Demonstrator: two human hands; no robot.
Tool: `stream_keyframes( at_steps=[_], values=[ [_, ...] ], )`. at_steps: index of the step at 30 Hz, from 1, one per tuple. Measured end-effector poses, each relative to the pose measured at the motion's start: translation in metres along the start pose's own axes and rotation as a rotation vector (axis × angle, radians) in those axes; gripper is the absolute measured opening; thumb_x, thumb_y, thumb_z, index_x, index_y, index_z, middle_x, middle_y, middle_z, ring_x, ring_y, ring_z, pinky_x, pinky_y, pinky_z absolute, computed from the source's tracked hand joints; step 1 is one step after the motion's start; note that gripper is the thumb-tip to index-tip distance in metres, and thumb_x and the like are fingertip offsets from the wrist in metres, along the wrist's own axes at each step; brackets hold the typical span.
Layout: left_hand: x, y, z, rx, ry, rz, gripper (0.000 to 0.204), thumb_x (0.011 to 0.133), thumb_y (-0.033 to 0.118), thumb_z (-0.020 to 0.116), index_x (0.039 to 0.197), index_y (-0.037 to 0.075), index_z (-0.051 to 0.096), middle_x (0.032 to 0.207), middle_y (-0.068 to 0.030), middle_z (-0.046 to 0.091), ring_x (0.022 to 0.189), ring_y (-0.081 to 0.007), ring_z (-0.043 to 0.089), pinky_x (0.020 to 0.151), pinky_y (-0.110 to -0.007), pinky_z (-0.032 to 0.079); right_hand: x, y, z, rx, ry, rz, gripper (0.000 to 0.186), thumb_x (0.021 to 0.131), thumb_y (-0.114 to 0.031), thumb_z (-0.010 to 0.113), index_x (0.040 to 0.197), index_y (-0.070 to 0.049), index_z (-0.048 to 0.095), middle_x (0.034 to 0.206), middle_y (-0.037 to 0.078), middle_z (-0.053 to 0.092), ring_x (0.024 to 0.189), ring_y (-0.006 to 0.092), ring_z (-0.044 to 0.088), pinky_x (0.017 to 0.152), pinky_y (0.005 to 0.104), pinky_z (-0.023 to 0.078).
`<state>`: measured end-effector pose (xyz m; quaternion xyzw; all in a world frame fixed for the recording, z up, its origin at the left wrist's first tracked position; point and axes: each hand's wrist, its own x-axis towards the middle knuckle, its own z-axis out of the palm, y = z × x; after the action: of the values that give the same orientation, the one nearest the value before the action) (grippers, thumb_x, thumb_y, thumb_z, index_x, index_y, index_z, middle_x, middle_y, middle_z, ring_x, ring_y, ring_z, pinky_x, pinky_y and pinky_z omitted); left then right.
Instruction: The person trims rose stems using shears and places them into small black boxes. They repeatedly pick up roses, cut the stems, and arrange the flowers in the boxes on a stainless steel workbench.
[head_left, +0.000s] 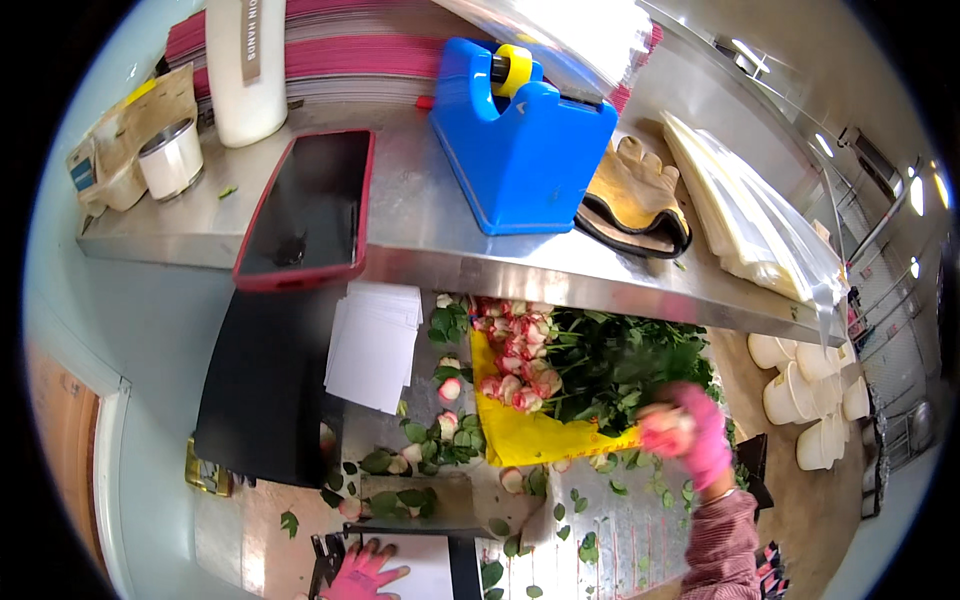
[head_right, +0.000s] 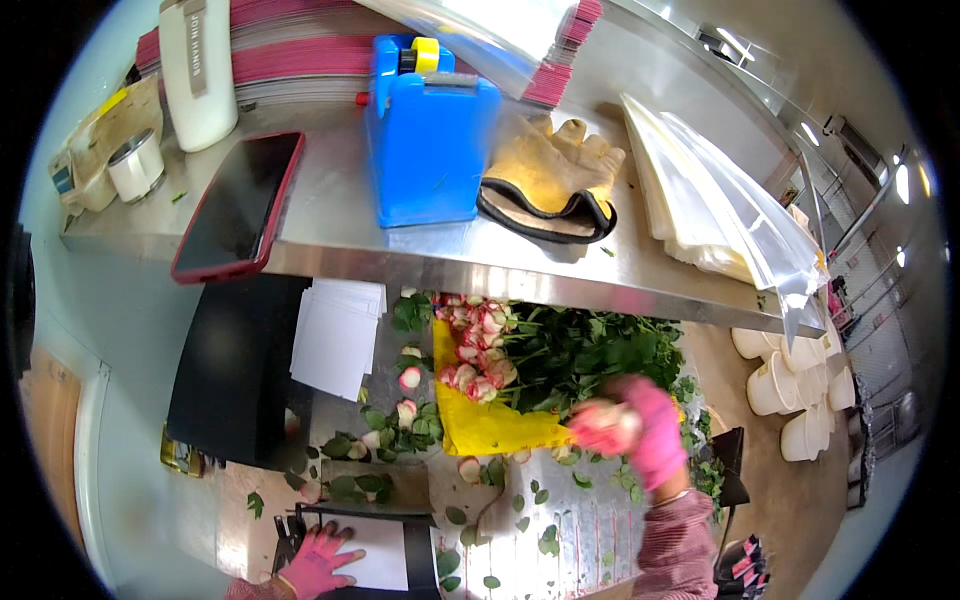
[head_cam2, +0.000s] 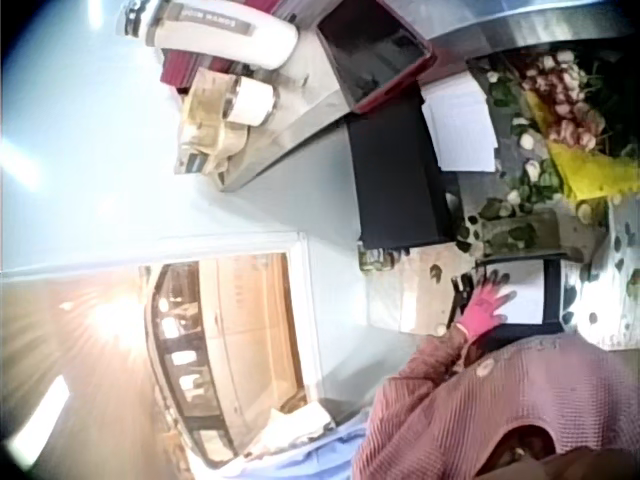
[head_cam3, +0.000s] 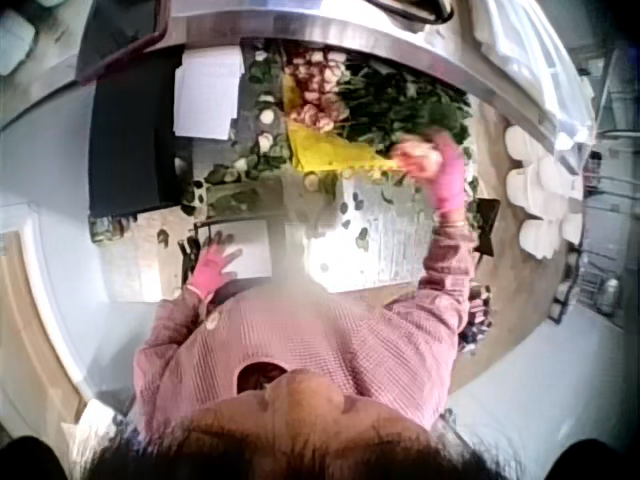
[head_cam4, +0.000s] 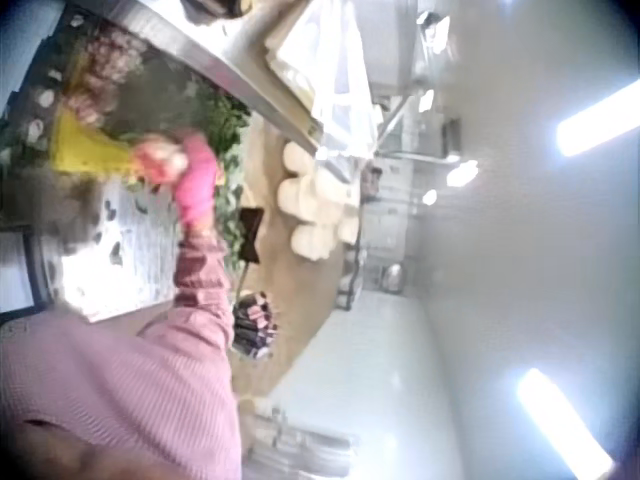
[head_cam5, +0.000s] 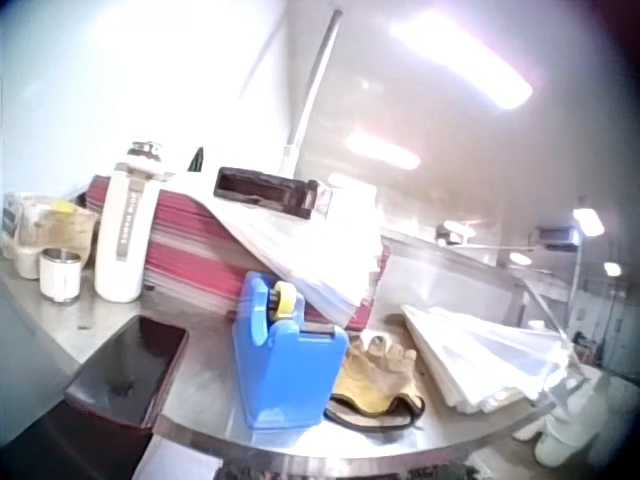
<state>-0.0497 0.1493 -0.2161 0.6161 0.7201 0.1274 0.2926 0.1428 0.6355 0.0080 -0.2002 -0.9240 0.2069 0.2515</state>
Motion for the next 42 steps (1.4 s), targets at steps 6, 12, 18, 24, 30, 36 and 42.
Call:
stream_keyframes(
  at_steps=[6,12,18,24,30,36,42],
  values=[
    [0.005,-0.008,0.007,0.091,0.047,0.093,0.064,0.079,0.048,0.064,0.138,0.025,0.052,0.149,-0.0144,0.036,0.140,-0.0409,0.024,0.113,-0.055,0.018,-0.027,-0.096,-0.104,-0.522,0.098,-0.181,0.048,0.083,-0.032,0.065,0.120,-0.003,0.056,0.114,0.011,0.059,0.099,0.0224,0.059,0.070,0.0314,0.050],
    [-0.002,-0.004,-0.007,0.066,0.093,0.054,0.067,0.074,0.040,0.072,0.136,0.026,0.052,0.149,-0.0113,0.035,0.140,-0.0383,0.025,0.113,-0.055,0.020,-0.007,-0.169,-0.059,-0.696,-0.230,-0.252,0.044,0.069,-0.016,0.070,0.110,-0.003,0.060,0.108,0.015,0.058,0.096,0.0357,0.058,0.083,0.0417,0.048],
    [-0.023,-0.010,-0.006,-0.005,0.145,0.023,0.068,0.073,0.032,0.073,0.137,0.023,0.052,0.152,-0.0127,0.033,0.142,-0.0373,0.025,0.116,-0.053,0.020,-0.080,-0.220,0.115,-0.102,-1.236,-0.387,0.048,0.082,-0.023,0.061,0.128,-0.013,0.052,0.083,0.006,0.061,0.073,0.0277,0.065,0.060,0.0414,0.049],
    [-0.008,-0.012,0.006,0.029,0.171,0.019,0.060,0.075,0.022,0.068,0.133,0.024,0.055,0.152,-0.0097,0.033,0.144,-0.0330,0.024,0.115,-0.052,0.022,-0.176,-0.161,0.265,0.236,-1.271,-0.155,0.046,0.083,-0.027,0.061,0.125,-0.011,0.053,0.114,0.018,0.060,0.095,0.0372,0.063,0.081,0.0448,0.051],
    [0.000,-0.035,0.007,-0.170,-0.002,0.048,0.042,0.079,0.026,0.065,0.121,0.024,0.064,0.155,-0.0119,0.029,0.146,-0.0366,0.016,0.114,-0.056,0.019,-0.176,-0.164,0.283,0.097,-1.358,-0.168,0.042,0.083,-0.025,0.061,0.121,-0.008,0.054,0.112,0.019,0.060,0.097,0.0378,0.062,0.083,0.0455,0.050],
    [-0.003,-0.020,0.006,-0.166,0.016,0.001,0.025,0.077,0.032,0.069,0.100,0.025,0.072,0.155,-0.0109,0.027,0.146,-0.0390,0.013,0.114,-0.060,0.017,-0.176,-0.159,0.285,0.267,-1.306,-0.159,0.040,0.084,-0.026,0.061,0.119,-0.006,0.055,0.106,0.020,0.061,0.098,0.0386,0.061,0.084,0.0453,0.050],
    [-0.011,-0.023,0.011,-0.218,0.171,-0.073,0.057,0.076,0.032,0.070,0.130,0.017,0.056,0.153,-0.0100,0.030,0.147,-0.0346,0.017,0.116,-0.055,0.015,-0.164,-0.171,0.281,0.224,-1.054,-0.046,0.027,0.086,-0.024,0.061,0.106,-0.006,0.057,0.102,0.018,0.059,0.094,0.0390,0.060,0.080,0.0463,0.050]
  ],
)
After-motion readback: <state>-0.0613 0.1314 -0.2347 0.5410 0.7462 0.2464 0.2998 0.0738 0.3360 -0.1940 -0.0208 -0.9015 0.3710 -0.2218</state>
